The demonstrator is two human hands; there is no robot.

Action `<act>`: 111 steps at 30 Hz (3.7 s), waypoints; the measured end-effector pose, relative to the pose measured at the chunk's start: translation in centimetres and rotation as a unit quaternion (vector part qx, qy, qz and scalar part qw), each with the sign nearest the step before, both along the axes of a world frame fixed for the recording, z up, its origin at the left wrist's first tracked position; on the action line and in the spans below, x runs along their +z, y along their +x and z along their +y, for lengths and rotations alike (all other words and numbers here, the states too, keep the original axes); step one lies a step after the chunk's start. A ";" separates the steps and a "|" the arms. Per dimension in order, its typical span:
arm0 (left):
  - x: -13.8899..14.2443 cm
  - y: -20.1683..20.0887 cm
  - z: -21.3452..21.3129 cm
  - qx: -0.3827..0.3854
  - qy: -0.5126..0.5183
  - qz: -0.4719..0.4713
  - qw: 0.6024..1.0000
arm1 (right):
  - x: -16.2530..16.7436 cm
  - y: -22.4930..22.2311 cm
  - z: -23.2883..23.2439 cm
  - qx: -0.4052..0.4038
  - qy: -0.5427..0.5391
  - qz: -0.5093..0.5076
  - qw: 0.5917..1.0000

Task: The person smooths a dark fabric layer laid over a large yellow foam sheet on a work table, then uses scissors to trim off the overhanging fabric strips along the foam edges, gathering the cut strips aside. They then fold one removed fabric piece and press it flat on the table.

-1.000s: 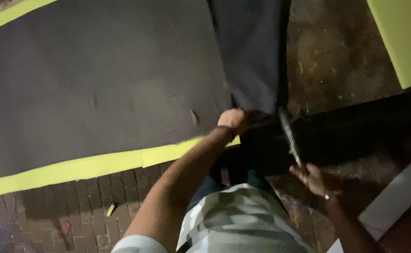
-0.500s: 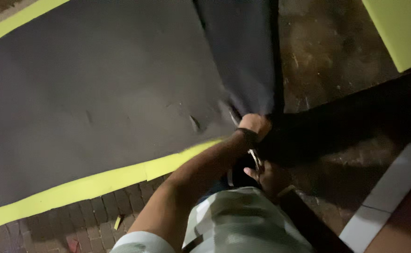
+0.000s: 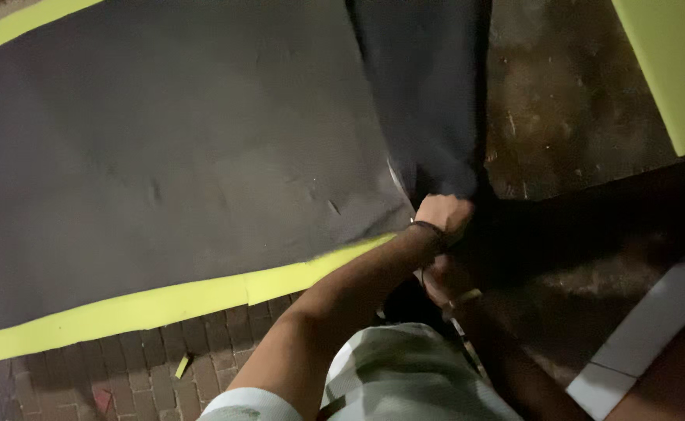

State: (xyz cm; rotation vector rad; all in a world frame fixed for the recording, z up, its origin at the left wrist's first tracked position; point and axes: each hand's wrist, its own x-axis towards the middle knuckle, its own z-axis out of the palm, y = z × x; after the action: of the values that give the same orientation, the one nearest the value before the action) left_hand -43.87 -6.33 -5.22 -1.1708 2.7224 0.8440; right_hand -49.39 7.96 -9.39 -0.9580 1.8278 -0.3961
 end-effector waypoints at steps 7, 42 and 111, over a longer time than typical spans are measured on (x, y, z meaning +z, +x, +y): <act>1.9 -0.5 -2.2 0.062 0.094 0.041 0.993 | -1.6 0.1 0.9 -0.048 -0.063 -0.014 0.997; 0.9 30.0 -21.9 0.336 -0.098 -0.142 0.926 | 4.3 6.5 -24.7 0.050 -0.015 0.094 0.994; 5.2 29.2 -25.7 0.383 -0.070 -0.111 0.915 | 7.6 12.5 -63.6 0.109 -0.062 0.209 0.970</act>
State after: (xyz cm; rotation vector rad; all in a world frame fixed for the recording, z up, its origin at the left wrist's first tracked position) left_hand -14.67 -32.05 -0.06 -2.2634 2.1383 0.4997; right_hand -36.85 -55.60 -1.78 -1.3962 2.0603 -0.1798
